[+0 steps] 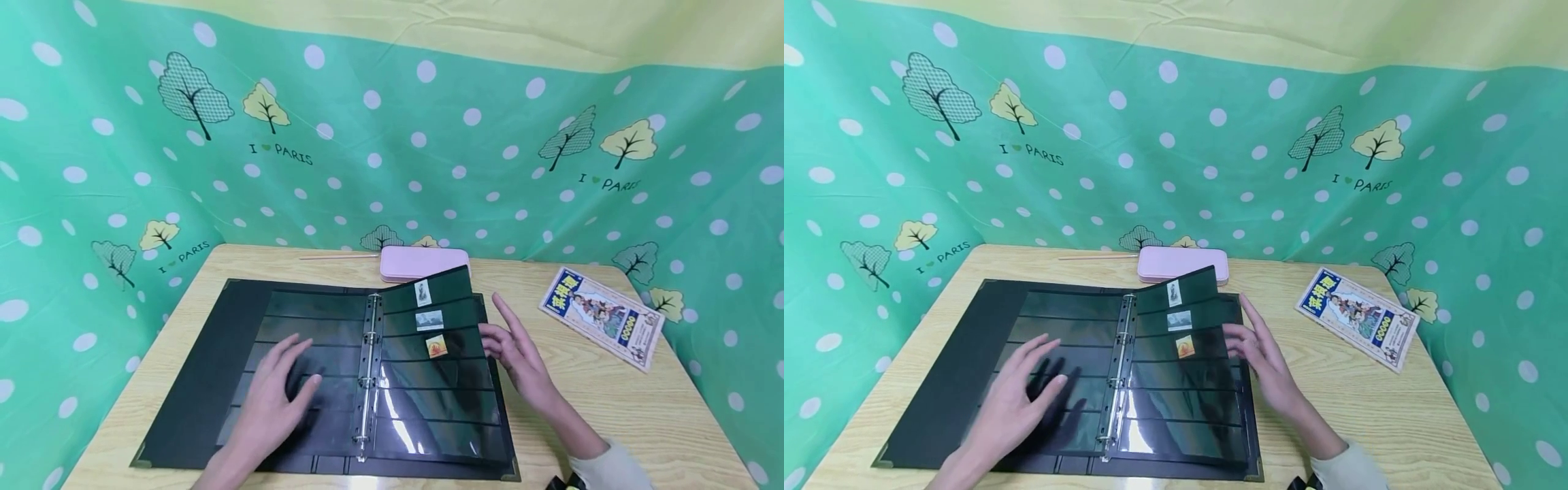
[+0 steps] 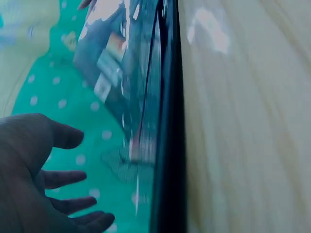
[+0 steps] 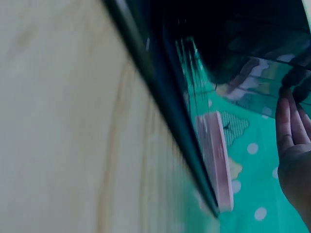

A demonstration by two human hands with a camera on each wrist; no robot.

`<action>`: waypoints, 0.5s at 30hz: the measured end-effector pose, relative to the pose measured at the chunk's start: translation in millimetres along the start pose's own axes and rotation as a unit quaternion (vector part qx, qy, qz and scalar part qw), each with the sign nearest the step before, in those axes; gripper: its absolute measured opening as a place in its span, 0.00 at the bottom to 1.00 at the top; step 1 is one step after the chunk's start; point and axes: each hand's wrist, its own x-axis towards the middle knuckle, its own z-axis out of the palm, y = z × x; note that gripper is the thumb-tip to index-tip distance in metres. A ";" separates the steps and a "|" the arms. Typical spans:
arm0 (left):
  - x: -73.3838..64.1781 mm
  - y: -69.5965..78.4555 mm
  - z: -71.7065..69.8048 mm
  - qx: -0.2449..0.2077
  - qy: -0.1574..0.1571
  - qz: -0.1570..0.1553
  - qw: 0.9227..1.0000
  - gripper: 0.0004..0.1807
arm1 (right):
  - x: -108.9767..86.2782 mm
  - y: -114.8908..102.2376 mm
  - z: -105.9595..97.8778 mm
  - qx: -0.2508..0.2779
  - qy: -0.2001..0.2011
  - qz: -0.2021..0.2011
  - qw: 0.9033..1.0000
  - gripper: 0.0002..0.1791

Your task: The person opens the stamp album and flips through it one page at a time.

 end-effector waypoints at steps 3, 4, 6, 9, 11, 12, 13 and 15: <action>0.2 17.1 7.9 -0.033 -0.021 0.024 0.999 0.34 | 1.2 -3.2 7.0 0.039 -0.034 -0.025 0.998 0.33; 0.7 22.7 9.5 -0.048 -0.034 0.025 0.998 0.34 | 1.6 -4.0 9.0 0.044 -0.042 -0.028 0.998 0.33; 1.7 33.0 12.2 -0.074 -0.051 0.030 0.996 0.33 | 1.8 -5.8 13.9 0.048 -0.058 -0.026 0.997 0.34; 3.2 47.1 14.3 -0.112 -0.071 0.029 0.991 0.35 | 2.0 -8.7 21.6 0.062 -0.084 -0.013 0.994 0.37; 4.2 56.2 15.4 -0.138 -0.080 0.023 0.987 0.39 | 2.1 -10.2 26.9 0.074 -0.105 -0.010 0.992 0.38; 4.5 60.7 15.9 -0.154 -0.087 0.014 0.984 0.41 | 2.2 -11.0 29.5 0.079 -0.116 -0.010 0.990 0.39; 4.9 65.1 16.5 -0.170 -0.094 0.007 0.981 0.44 | 2.7 -11.8 32.3 0.086 -0.126 -0.010 0.988 0.40; 5.7 73.3 18.2 -0.208 -0.109 -0.006 0.972 0.50 | 4.0 -13.1 38.4 0.104 -0.148 -0.017 0.983 0.41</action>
